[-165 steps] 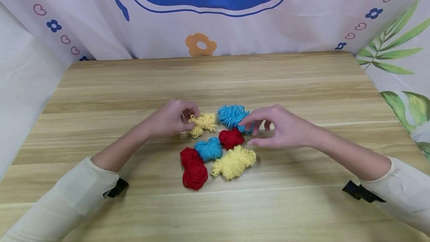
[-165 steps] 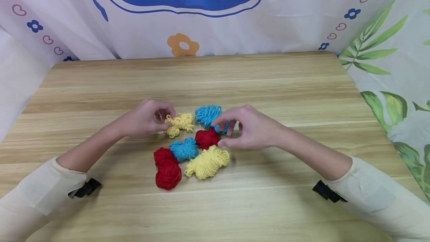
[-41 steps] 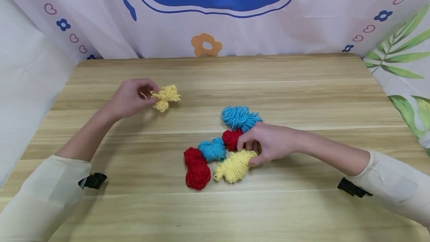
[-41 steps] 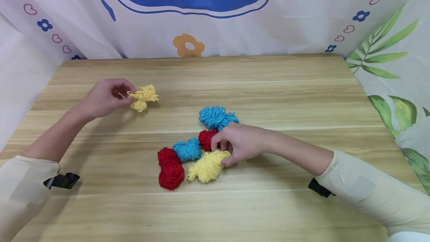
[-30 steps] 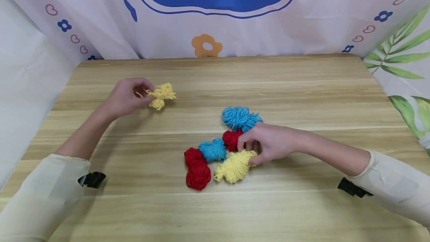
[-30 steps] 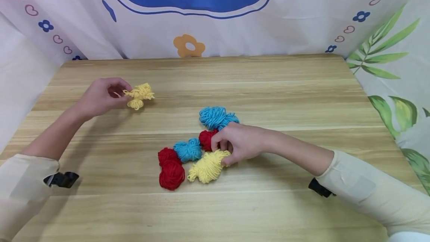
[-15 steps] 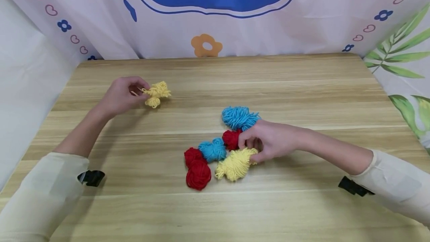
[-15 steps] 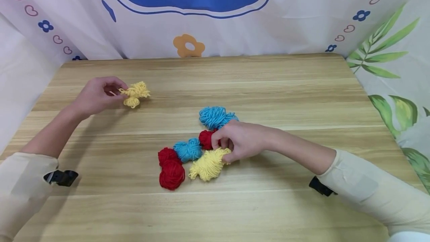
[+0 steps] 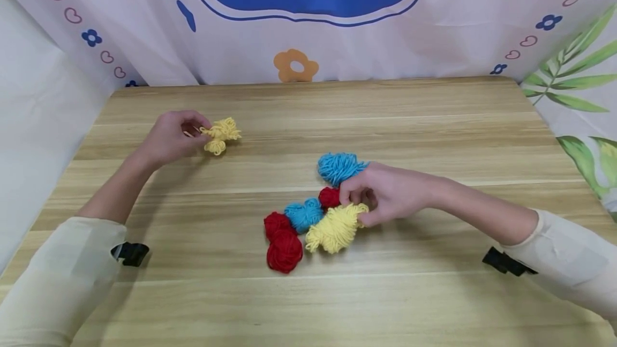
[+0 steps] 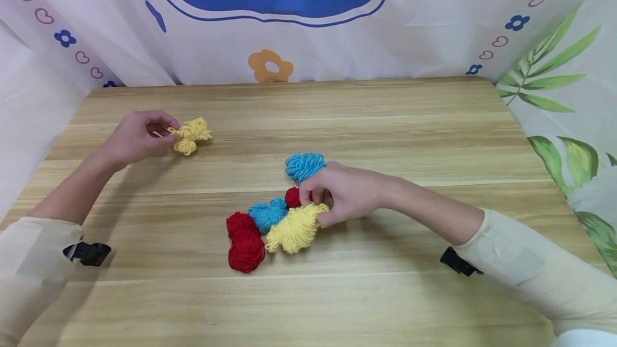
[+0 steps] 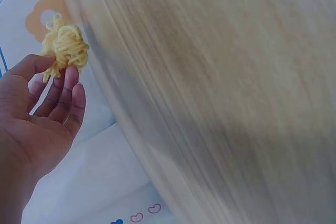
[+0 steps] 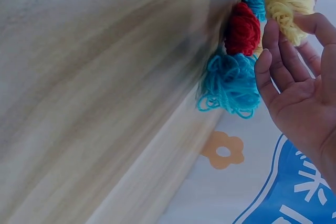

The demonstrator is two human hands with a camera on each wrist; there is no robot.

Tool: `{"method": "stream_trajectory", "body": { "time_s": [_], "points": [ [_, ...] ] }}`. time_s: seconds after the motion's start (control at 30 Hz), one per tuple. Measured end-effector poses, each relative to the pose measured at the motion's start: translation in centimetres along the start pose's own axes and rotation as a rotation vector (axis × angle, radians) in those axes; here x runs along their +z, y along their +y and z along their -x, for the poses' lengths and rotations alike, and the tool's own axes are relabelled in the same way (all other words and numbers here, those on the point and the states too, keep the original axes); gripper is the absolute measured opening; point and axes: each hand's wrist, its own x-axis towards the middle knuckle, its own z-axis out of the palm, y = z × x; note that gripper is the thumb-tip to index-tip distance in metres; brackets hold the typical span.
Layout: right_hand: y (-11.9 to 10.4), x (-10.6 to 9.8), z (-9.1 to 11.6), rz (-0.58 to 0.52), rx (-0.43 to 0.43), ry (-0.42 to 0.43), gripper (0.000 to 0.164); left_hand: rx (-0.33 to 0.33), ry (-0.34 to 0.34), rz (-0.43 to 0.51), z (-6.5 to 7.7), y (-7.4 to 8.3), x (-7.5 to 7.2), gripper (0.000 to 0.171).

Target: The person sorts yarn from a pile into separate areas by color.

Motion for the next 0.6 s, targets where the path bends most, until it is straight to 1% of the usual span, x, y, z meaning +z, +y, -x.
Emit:
{"method": "stream_trajectory", "body": {
  "time_s": [0.17, 0.6],
  "points": [
    [-0.2, -0.6, 0.0, 0.006, 0.006, 0.031, 0.021, -0.004, 0.005, -0.010, -0.1, -0.2, -0.1, 0.020],
    [0.2, -1.3, -0.8, -0.018, -0.061, 0.125, 0.020, -0.002, 0.002, -0.021, -0.3, -0.8, -0.2, 0.019]
  ]
}}
